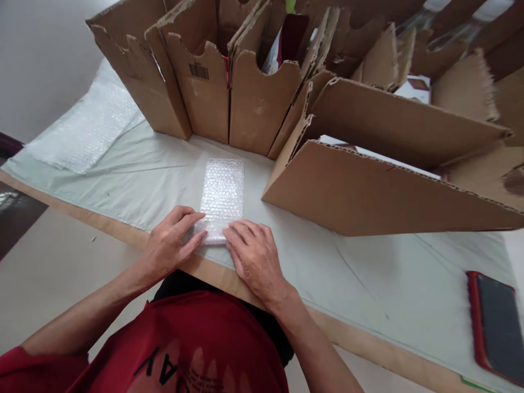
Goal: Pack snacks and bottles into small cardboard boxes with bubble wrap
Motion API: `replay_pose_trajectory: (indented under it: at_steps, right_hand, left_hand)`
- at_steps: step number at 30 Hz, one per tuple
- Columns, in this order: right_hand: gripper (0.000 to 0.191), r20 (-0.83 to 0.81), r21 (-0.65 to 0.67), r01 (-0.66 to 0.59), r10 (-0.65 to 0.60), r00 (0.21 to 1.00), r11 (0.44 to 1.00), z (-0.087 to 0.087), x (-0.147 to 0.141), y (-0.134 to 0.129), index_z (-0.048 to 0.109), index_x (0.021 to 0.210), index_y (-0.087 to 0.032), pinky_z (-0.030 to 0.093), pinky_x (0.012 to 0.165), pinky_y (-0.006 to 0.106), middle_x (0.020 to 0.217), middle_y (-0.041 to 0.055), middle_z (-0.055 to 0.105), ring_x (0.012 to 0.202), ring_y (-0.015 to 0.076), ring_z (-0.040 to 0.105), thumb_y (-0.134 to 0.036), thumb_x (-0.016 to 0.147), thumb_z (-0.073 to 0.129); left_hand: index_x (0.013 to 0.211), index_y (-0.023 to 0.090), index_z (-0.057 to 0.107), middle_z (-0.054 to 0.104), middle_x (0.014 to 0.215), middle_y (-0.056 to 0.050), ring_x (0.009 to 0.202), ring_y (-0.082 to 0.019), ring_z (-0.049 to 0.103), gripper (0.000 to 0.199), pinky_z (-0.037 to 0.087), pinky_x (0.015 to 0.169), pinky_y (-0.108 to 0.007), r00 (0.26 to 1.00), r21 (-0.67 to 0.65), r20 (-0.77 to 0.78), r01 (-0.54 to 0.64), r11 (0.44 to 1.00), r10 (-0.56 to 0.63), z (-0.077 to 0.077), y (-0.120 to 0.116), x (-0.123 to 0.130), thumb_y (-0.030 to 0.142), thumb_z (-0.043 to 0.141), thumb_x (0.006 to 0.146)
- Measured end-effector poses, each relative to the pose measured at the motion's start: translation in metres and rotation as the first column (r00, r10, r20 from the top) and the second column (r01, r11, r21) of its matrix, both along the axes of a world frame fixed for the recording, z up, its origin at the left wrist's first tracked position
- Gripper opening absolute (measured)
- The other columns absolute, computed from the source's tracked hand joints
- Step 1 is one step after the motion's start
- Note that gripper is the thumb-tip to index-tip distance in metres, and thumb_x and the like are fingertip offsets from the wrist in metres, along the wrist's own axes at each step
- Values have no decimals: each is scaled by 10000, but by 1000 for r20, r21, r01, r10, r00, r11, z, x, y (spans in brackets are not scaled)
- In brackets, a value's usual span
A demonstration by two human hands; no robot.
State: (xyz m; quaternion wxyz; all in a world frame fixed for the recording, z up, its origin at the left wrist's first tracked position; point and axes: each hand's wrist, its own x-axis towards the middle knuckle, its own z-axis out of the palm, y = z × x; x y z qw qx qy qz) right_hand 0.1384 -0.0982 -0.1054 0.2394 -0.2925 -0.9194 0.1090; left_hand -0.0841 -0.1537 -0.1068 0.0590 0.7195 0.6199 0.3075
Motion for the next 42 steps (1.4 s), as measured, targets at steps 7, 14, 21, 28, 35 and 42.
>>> replay_pose_trajectory:
  at_steps: [7, 14, 21, 28, 35, 42]
  right_hand:
    - [237, -24, -275, -2, -5, 1000, 962, 20, 6, -3, 635, 1261, -168, 458, 882, 384, 1068, 42, 758, 939, 211, 657, -154, 1056, 517]
    - [270, 36, 25, 75, -76, 996, 997, 7, 6, -3, 644, 1258, -128, 439, 937, 460, 1301, 171, 650, 1131, 324, 602, -246, 1022, 585]
    - [262, -26, -258, 15, -23, 999, 966, 15, 11, 0, 638, 1275, -195, 477, 911, 417, 1083, 67, 753, 997, 238, 660, -192, 1030, 544]
    - [291, 36, 8, 120, -120, 992, 993, 16, 15, -4, 629, 1291, -183, 464, 946, 471, 1340, 163, 648, 1163, 321, 609, -274, 1017, 597]
    - [267, -12, -80, 117, -118, 993, 990, 5, 1, 16, 640, 1279, -167, 488, 865, 435, 1175, 109, 746, 1021, 277, 669, -184, 1035, 533]
    - [274, -177, -449, 35, -127, 976, 893, 27, 5, -11, 673, 1270, -247, 540, 917, 408, 1110, 61, 761, 974, 230, 697, -243, 1020, 560]
  left_hand:
    - [1246, 196, 595, 735, 1014, -63, 933, -215, 667, 259, 518, 856, -392, 959, 21, 99, 265, 964, -266, 6, -11, -4, 169, 603, 989]
    - [1216, 173, 631, 700, 1108, -122, 985, -269, 665, 231, 540, 864, -436, 996, 14, -50, 74, 997, -73, 0, 20, 2, 184, 559, 997]
    - [1323, 188, 573, 690, 1146, -118, 1078, -268, 617, 365, 503, 953, -452, 946, -7, 88, 312, 950, -310, 8, -6, -6, 212, 629, 963]
    - [1237, 157, 646, 727, 983, -111, 913, -265, 649, 271, 528, 860, -446, 993, 11, -35, 112, 994, -112, -2, 25, -6, 273, 580, 1001]
    - [1305, 172, 613, 712, 1073, -99, 925, -219, 690, 409, 599, 812, -394, 826, -195, 537, -78, 978, 173, 10, 6, 1, 366, 666, 948]
    - [1471, 195, 476, 681, 1331, -160, 1234, -299, 662, 791, 567, 1012, -443, 103, -425, 905, 272, 863, 412, 13, -26, 28, 419, 829, 800]
